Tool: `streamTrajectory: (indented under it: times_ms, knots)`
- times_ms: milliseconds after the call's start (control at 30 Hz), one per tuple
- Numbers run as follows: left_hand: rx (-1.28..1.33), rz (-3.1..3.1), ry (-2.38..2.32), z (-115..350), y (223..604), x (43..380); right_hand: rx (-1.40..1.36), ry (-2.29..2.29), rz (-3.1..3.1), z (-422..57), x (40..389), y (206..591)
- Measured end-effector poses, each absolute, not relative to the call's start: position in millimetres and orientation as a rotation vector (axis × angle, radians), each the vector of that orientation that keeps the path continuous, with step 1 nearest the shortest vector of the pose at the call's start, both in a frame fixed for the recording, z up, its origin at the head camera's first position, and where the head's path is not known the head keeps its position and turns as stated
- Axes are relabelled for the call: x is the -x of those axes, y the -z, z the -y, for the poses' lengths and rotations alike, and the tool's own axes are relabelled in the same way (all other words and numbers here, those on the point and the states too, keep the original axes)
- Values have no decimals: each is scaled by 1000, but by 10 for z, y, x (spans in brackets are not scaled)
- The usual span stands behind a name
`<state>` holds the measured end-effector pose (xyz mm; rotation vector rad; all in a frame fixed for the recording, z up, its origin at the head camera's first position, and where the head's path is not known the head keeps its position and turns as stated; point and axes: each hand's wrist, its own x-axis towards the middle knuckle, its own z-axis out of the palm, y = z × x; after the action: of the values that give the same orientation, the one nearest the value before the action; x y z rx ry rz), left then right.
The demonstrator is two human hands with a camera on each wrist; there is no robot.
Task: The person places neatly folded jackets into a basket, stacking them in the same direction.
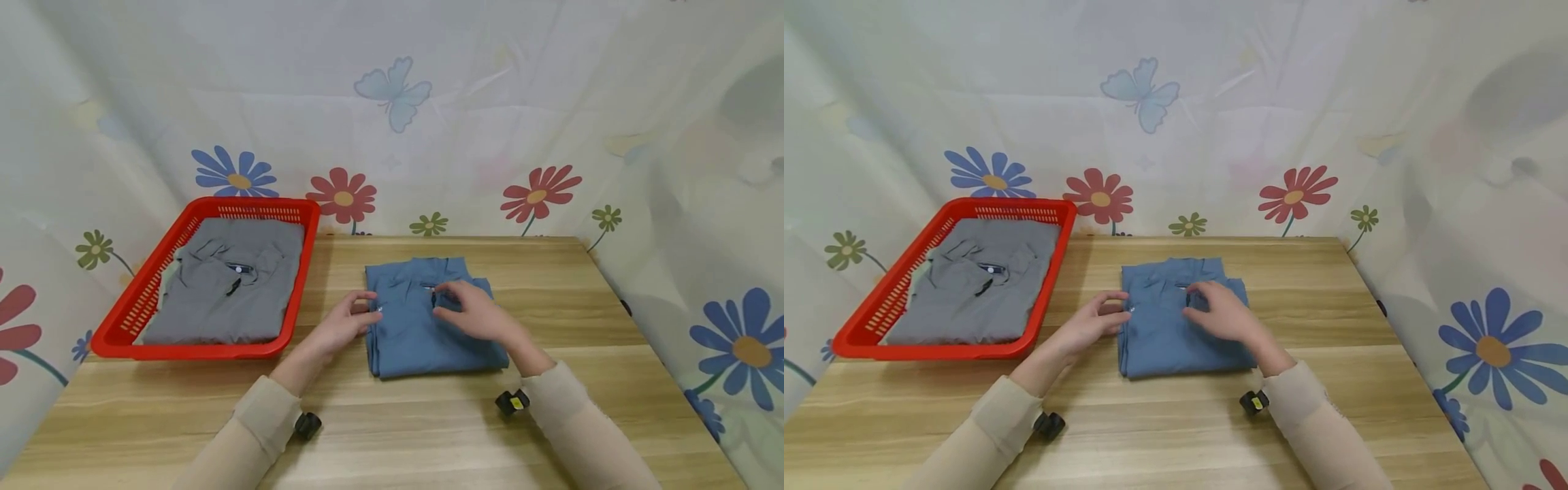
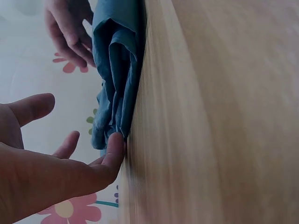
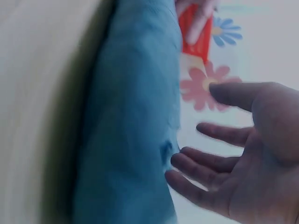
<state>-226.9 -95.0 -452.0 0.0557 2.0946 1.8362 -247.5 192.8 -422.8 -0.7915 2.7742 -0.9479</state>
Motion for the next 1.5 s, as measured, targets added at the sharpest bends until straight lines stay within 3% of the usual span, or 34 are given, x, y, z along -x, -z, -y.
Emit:
streamTrajectory:
  times_ms: [333, 833, 1500]
  knots:
    - [-45, -2116, -1817, 944, 4496, 2289, 303, 526, -2931, -2380, 2387, 4058]
    - [86, -1942, -1945, 875, 4497, 2395, 425, 725, -2755, -2465, 2376, 4281]
    - [133, -1897, -2052, 786, 4536, 2432, 353, 1071, -2604, -2462, 2447, 4424]
